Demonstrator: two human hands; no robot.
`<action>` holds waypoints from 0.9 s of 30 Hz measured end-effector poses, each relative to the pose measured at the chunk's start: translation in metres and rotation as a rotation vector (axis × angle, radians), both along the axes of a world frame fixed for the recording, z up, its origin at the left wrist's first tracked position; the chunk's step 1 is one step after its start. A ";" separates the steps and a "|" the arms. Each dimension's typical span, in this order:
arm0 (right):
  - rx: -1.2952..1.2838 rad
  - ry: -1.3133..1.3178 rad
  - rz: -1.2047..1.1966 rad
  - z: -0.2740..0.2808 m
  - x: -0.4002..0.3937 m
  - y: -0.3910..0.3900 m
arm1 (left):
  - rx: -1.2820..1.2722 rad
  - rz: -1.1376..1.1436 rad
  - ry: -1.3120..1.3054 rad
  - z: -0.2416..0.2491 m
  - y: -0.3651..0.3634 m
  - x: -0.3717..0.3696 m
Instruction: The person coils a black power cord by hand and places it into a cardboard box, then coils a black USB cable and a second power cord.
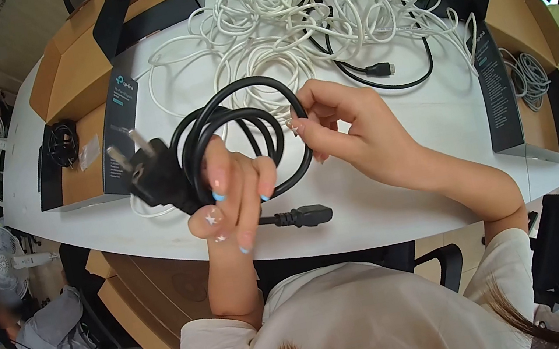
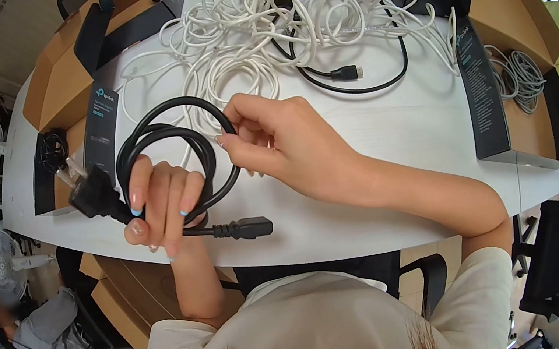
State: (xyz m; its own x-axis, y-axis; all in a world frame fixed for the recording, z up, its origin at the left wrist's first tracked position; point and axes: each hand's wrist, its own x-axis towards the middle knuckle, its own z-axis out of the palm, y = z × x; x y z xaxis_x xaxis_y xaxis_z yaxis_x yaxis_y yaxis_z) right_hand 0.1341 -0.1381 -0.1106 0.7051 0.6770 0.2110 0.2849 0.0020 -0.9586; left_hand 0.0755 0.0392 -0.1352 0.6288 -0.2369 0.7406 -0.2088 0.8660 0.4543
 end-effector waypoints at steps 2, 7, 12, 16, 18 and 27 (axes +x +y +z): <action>-0.099 -0.168 -0.030 0.009 0.002 -0.004 | -0.009 -0.085 0.076 0.000 -0.005 -0.002; -0.155 -0.482 -0.079 0.011 0.011 -0.007 | -0.020 -0.027 0.197 -0.004 -0.015 -0.004; -0.290 -0.635 -0.031 0.003 0.014 -0.008 | -0.036 0.007 0.264 -0.005 -0.014 -0.006; -0.371 -0.702 -0.030 0.001 0.014 -0.009 | -0.289 -0.219 0.329 -0.008 -0.007 -0.001; -0.433 -0.793 -0.087 0.011 0.012 -0.013 | -0.191 0.032 0.352 -0.004 -0.013 -0.006; -0.196 -0.821 0.128 0.003 -0.028 -0.004 | -0.121 0.359 0.418 0.000 -0.018 -0.009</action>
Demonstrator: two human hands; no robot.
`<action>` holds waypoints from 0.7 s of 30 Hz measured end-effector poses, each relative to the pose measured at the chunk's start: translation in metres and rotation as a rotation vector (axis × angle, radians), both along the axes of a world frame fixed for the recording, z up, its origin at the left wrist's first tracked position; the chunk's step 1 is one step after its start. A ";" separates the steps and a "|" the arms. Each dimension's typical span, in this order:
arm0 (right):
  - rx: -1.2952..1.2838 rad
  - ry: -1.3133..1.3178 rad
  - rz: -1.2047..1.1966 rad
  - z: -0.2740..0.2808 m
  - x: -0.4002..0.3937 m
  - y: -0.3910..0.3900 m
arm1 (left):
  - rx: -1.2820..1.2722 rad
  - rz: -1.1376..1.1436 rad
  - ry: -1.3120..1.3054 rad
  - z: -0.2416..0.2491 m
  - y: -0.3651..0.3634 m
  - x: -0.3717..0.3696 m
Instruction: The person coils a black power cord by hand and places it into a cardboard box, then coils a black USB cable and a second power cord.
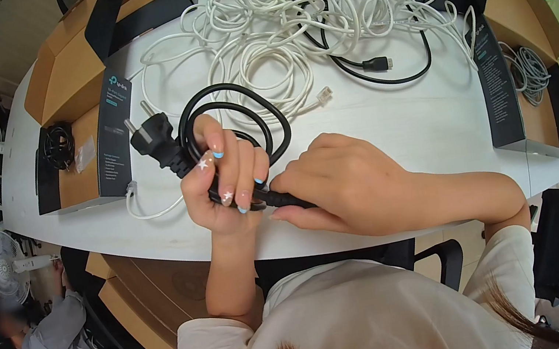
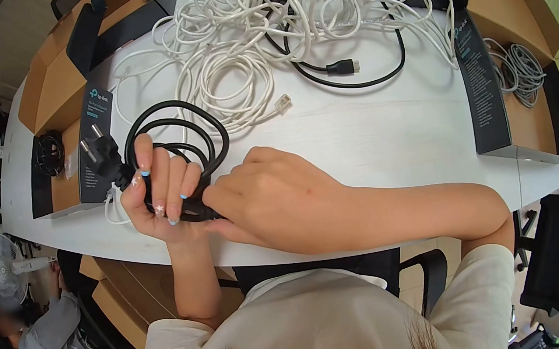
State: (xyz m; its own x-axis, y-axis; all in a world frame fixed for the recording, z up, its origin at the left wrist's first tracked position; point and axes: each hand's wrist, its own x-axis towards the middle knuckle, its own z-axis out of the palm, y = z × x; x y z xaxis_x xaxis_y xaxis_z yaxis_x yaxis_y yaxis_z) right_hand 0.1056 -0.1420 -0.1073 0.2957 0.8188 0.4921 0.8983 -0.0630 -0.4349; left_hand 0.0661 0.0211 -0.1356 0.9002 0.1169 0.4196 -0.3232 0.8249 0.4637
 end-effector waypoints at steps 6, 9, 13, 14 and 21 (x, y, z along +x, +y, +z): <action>-0.077 -0.250 0.061 0.006 0.007 -0.004 | -0.406 -0.126 0.004 0.002 0.015 -0.001; -0.048 -0.298 0.063 0.007 0.009 -0.006 | -0.456 -0.166 -0.017 0.005 0.020 -0.001; -0.072 -0.360 0.010 0.005 0.026 -0.005 | -0.271 -0.249 -0.269 0.001 0.025 0.007; -0.082 -0.369 -0.010 0.002 0.030 -0.004 | -0.149 -0.287 -0.346 0.001 0.026 0.008; 0.126 0.485 0.024 -0.013 0.039 0.005 | 0.103 -0.688 -0.873 0.002 0.034 0.033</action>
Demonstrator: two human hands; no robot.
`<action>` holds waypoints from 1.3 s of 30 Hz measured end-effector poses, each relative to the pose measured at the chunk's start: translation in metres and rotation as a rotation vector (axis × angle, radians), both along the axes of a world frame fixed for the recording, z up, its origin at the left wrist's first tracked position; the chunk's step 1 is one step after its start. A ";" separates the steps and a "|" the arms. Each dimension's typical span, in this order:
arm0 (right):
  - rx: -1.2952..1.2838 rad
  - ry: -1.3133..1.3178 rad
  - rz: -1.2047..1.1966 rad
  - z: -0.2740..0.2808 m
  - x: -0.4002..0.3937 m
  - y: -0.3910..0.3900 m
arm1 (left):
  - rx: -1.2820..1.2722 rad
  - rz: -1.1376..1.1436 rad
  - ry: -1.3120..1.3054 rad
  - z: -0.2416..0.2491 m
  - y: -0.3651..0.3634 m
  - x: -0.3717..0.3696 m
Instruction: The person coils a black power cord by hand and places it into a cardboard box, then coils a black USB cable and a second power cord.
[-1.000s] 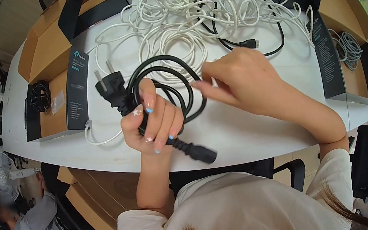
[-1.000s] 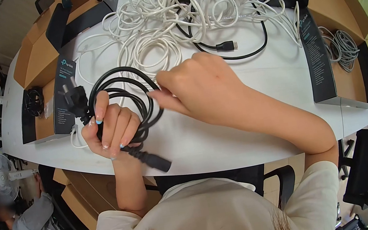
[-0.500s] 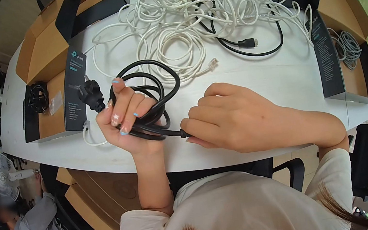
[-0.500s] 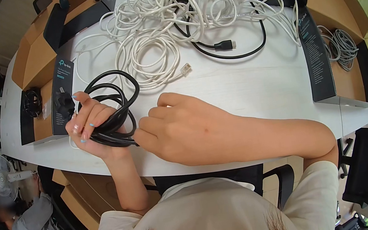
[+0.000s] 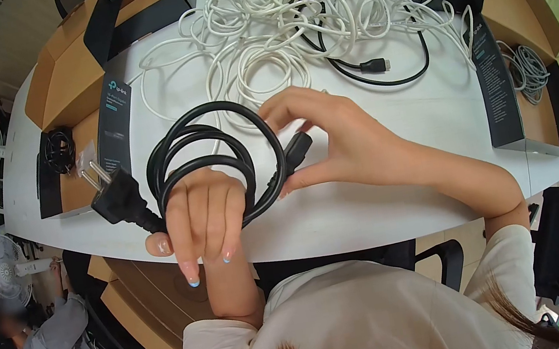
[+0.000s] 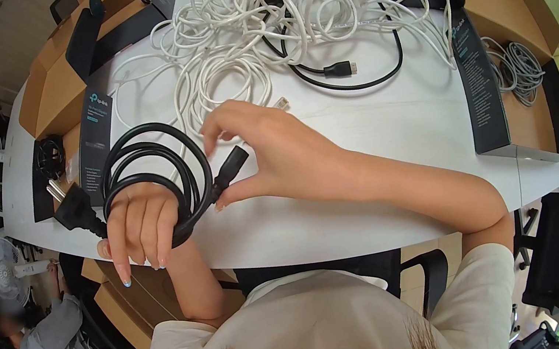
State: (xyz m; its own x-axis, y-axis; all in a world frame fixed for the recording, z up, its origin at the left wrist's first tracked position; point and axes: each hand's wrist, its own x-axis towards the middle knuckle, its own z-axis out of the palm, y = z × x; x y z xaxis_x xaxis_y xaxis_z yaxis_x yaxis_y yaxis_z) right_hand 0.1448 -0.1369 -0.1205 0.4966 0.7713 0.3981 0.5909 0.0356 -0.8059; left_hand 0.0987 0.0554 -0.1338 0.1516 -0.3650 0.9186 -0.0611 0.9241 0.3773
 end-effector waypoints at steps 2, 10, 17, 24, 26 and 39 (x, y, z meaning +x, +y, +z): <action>-0.158 0.533 0.109 0.004 -0.005 -0.002 | -0.026 -0.065 -0.080 -0.003 0.000 0.001; 0.072 1.044 0.509 -0.018 -0.028 0.013 | -0.110 -0.128 -0.029 -0.005 -0.001 -0.007; 0.301 1.068 0.294 0.000 -0.042 0.006 | -0.047 -0.017 0.013 -0.002 -0.017 0.001; 0.324 0.524 -0.040 0.006 -0.014 0.003 | 0.017 0.609 1.042 -0.008 -0.042 -0.029; 0.250 0.295 -0.109 0.011 -0.011 0.000 | 0.045 1.013 1.283 -0.008 -0.054 -0.024; 0.160 0.331 -0.196 0.005 0.010 -0.002 | 0.440 1.542 0.861 -0.006 -0.049 -0.018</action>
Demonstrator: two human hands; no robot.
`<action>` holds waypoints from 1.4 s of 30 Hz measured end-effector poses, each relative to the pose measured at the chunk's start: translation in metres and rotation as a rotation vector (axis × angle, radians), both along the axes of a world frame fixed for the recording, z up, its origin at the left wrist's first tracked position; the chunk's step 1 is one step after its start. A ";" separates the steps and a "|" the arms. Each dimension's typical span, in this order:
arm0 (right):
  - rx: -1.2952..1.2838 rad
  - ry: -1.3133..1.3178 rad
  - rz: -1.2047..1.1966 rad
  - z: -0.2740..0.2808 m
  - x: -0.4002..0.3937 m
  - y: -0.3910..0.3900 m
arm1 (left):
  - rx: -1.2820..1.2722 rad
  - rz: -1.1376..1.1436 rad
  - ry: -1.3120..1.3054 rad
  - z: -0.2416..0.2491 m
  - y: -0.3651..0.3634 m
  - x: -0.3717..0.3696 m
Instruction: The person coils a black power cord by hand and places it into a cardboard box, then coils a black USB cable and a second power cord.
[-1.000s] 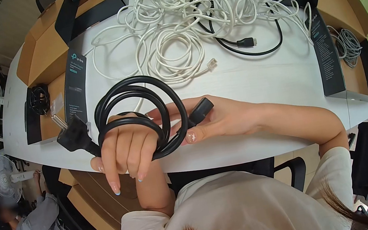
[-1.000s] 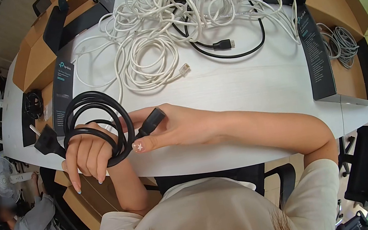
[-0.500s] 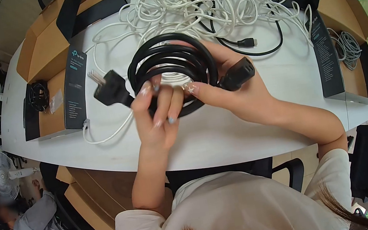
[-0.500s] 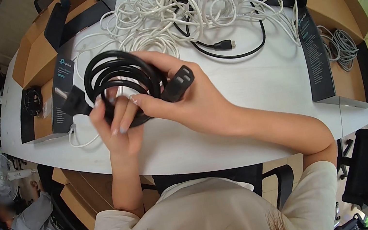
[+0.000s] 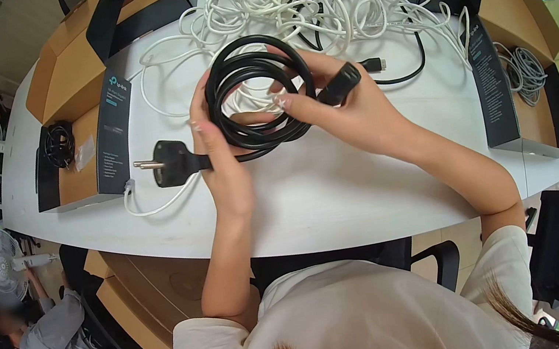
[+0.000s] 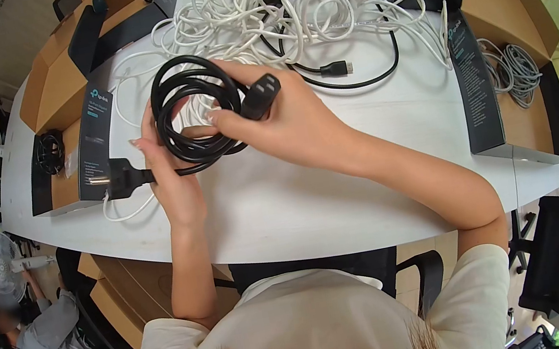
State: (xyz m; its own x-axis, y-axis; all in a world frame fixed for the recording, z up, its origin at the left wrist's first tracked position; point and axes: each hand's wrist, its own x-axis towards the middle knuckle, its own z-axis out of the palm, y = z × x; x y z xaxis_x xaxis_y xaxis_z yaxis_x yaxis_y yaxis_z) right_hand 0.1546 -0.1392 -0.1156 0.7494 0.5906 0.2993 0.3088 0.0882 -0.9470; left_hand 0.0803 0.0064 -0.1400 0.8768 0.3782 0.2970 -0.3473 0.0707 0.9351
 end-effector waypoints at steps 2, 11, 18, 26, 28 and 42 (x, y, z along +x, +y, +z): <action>-0.099 0.033 0.012 0.005 -0.002 -0.003 | -0.115 0.009 -0.010 0.000 0.006 0.000; -0.217 -0.008 0.044 0.016 0.008 -0.015 | -0.463 0.282 -0.039 0.000 0.030 -0.003; -0.108 0.143 0.102 0.022 -0.003 -0.011 | -0.257 0.098 -0.003 0.004 0.009 0.003; -0.219 -0.038 0.035 0.031 0.001 -0.017 | -0.011 -0.093 0.082 -0.004 -0.001 0.003; -0.266 -0.091 0.060 0.030 0.000 -0.018 | -0.095 -0.070 0.103 -0.003 -0.001 0.002; -0.273 -0.092 0.254 0.000 -0.021 0.000 | -0.749 0.094 -0.178 -0.002 0.034 -0.001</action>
